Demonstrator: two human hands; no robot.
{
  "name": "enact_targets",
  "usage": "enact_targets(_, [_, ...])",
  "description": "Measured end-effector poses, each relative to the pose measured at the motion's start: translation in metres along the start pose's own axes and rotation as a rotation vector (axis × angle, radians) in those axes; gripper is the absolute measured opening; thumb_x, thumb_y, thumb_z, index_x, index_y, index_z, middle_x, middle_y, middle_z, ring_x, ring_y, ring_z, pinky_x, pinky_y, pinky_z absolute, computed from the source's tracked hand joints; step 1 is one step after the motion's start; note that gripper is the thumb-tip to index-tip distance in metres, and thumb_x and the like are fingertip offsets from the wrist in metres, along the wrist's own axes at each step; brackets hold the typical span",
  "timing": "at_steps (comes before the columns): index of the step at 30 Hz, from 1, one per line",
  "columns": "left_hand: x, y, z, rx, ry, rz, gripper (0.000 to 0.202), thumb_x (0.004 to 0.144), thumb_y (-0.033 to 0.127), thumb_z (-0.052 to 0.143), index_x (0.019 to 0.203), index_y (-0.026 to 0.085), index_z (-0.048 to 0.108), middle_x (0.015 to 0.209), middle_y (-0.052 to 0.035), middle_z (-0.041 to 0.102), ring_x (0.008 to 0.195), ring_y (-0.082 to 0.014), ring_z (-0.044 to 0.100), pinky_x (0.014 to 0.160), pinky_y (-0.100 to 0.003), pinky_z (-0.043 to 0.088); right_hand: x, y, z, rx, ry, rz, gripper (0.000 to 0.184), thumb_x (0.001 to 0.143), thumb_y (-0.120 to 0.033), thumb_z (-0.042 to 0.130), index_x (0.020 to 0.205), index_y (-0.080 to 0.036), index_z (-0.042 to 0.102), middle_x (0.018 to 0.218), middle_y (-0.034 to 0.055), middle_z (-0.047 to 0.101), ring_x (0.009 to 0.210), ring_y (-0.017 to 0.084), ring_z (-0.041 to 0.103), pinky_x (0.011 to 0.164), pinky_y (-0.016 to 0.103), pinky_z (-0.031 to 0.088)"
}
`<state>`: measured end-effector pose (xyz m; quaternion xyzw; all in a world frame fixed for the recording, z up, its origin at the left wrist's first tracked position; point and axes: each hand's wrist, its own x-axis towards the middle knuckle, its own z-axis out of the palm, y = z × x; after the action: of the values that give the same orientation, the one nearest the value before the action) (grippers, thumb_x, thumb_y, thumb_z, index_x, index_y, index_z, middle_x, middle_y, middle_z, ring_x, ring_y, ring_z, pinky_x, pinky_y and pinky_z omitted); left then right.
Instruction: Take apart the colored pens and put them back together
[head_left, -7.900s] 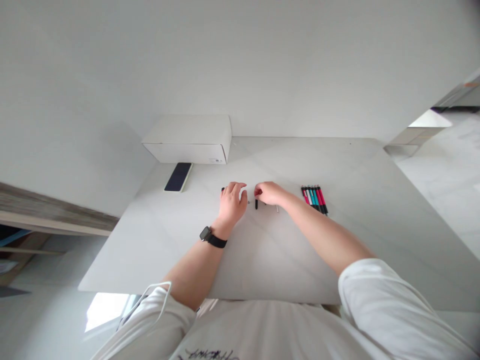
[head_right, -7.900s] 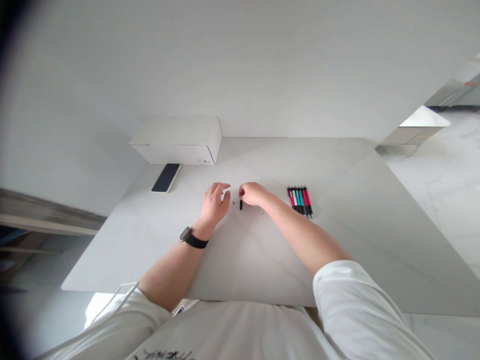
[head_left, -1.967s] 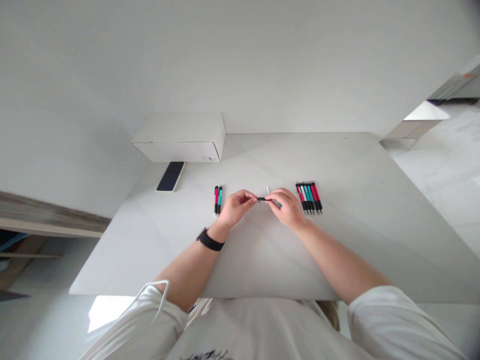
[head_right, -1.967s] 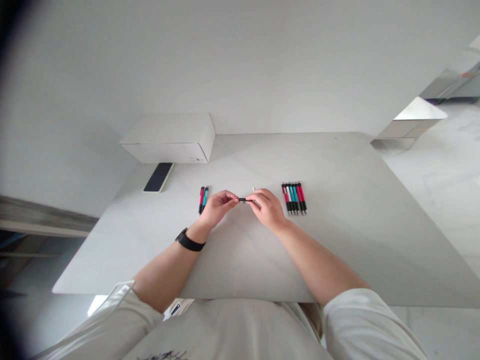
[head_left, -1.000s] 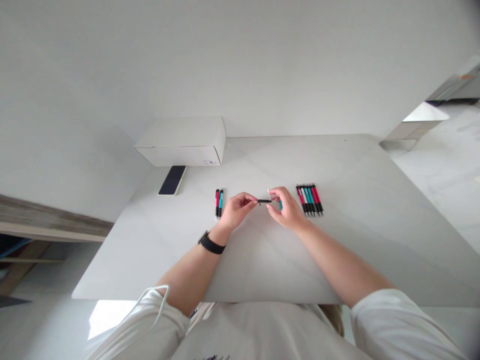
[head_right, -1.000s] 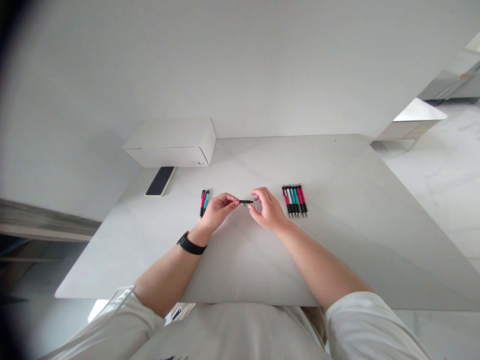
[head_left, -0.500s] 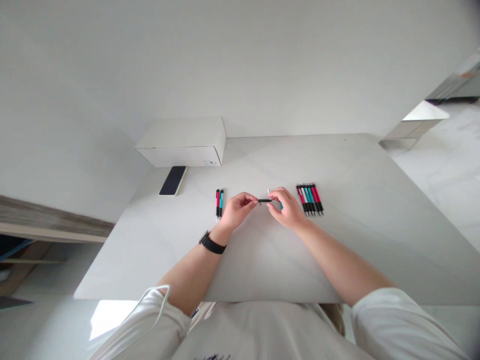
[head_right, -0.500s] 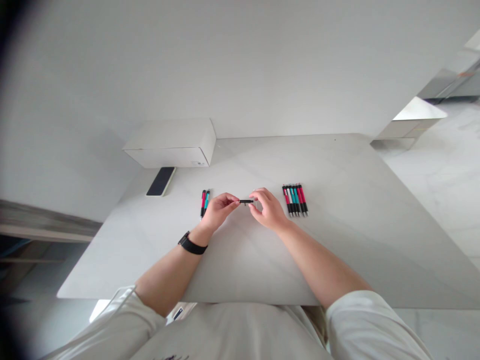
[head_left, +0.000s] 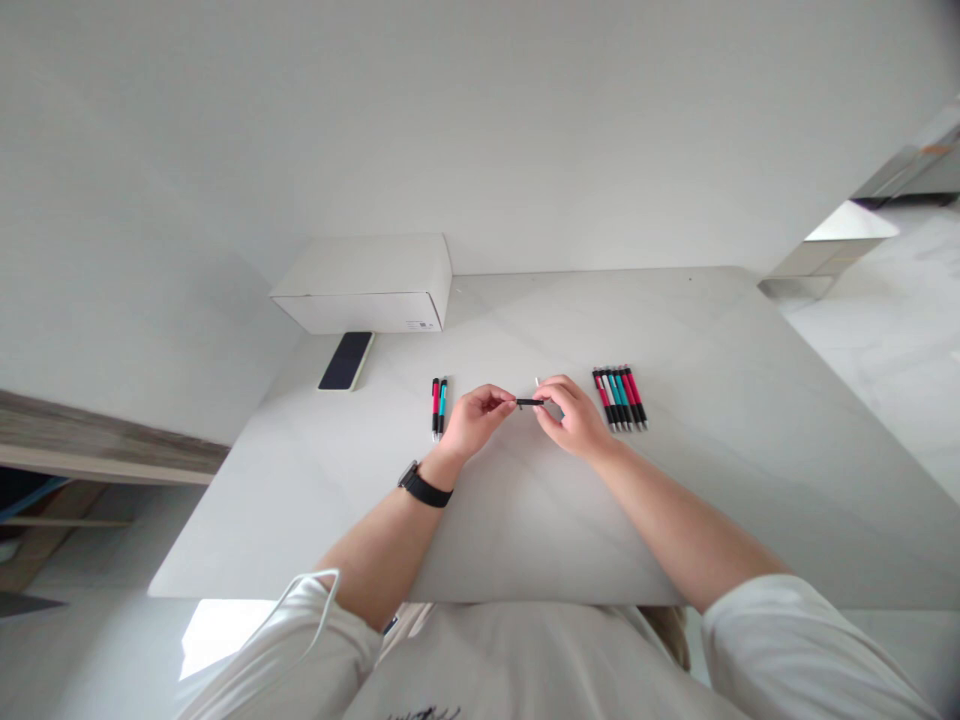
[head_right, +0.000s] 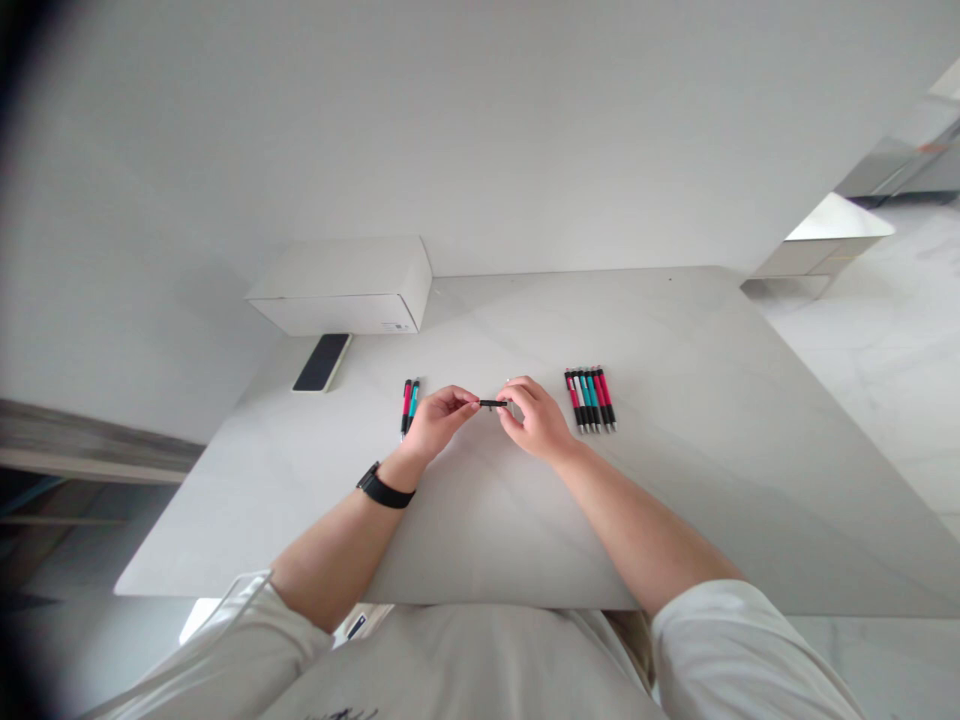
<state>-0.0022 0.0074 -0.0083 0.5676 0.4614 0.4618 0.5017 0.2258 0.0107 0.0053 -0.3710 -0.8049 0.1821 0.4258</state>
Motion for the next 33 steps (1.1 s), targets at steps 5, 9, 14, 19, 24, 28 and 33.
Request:
enact_targets(5, [0.000,0.000,0.000,0.019,-0.001,0.011,0.031,0.086,0.046,0.079,0.097,0.018,0.074,0.083,-0.0048,0.071,0.069,-0.0136,0.060,0.062,-0.025,0.043,0.002,-0.001,-0.002,-0.022,-0.003,0.036,0.014,0.098,-0.026,0.060,0.111,-0.028,0.065,0.108,0.0090,0.066,0.108,0.028,0.063,0.096,0.046,0.055])
enact_targets(9, [-0.002,0.005,-0.001,0.173,-0.008,0.096,0.026,0.090,0.042,0.074,0.101,0.019,0.073,0.088,-0.0057,0.072,0.076,-0.0162,0.063,0.071,-0.029,0.050,0.001,0.001,-0.002,-0.048,-0.006,0.030,0.014,0.099,-0.026,0.059,0.111,-0.028,0.065,0.109,0.0088,0.065,0.109,0.027,0.063,0.097,0.046,0.054])
enact_targets(14, [-0.004,0.013,-0.001,0.488,-0.010,0.342,0.025,0.086,0.029,0.078,0.111,0.025,0.073,0.110,-0.0084,0.071,0.106,-0.0248,0.064,0.098,-0.041,0.050,-0.001,0.004,0.000,-0.153,-0.046,0.024,0.018,0.097,-0.023,0.061,0.113,-0.029,0.067,0.112,0.0088,0.065,0.111,0.028,0.063,0.099,0.047,0.051])
enact_targets(19, [-0.003,0.010,0.001,0.561,0.001,0.371,0.012,0.090,0.023,0.073,0.102,0.024,0.074,0.105,-0.0085,0.070,0.105,-0.0261,0.064,0.099,-0.044,0.049,-0.001,0.005,0.004,-0.215,-0.072,0.029,0.020,0.097,-0.025,0.064,0.116,-0.028,0.068,0.116,0.0087,0.066,0.113,0.028,0.063,0.100,0.047,0.048])
enact_targets(24, [0.000,0.008,-0.005,0.547,0.161,0.312,0.009,0.093,0.026,0.069,0.100,0.023,0.072,0.102,-0.0078,0.069,0.096,-0.0234,0.063,0.092,-0.040,0.050,0.002,0.012,0.015,-0.342,-0.059,0.099,0.024,0.098,-0.030,0.066,0.122,-0.028,0.069,0.116,0.0102,0.068,0.112,0.031,0.060,0.099,0.050,0.044])
enact_targets(28, [0.001,0.008,-0.006,0.526,0.199,0.282,0.010,0.094,0.029,0.068,0.101,0.023,0.072,0.100,-0.0072,0.068,0.092,-0.0215,0.062,0.086,-0.036,0.051,0.004,0.017,0.025,-0.455,-0.116,0.119,0.017,0.097,-0.035,0.069,0.112,-0.030,0.076,0.111,0.0100,0.067,0.111,0.032,0.057,0.097,0.050,0.042])
enact_targets(33, [0.001,0.007,-0.005,0.500,0.198,0.277,0.011,0.093,0.031,0.069,0.101,0.023,0.073,0.100,-0.0071,0.067,0.092,-0.0213,0.062,0.084,-0.035,0.051,0.005,0.018,0.030,-0.500,-0.146,0.110,0.015,0.094,-0.034,0.073,0.108,-0.030,0.079,0.113,0.0105,0.066,0.111,0.032,0.055,0.094,0.049,0.042])
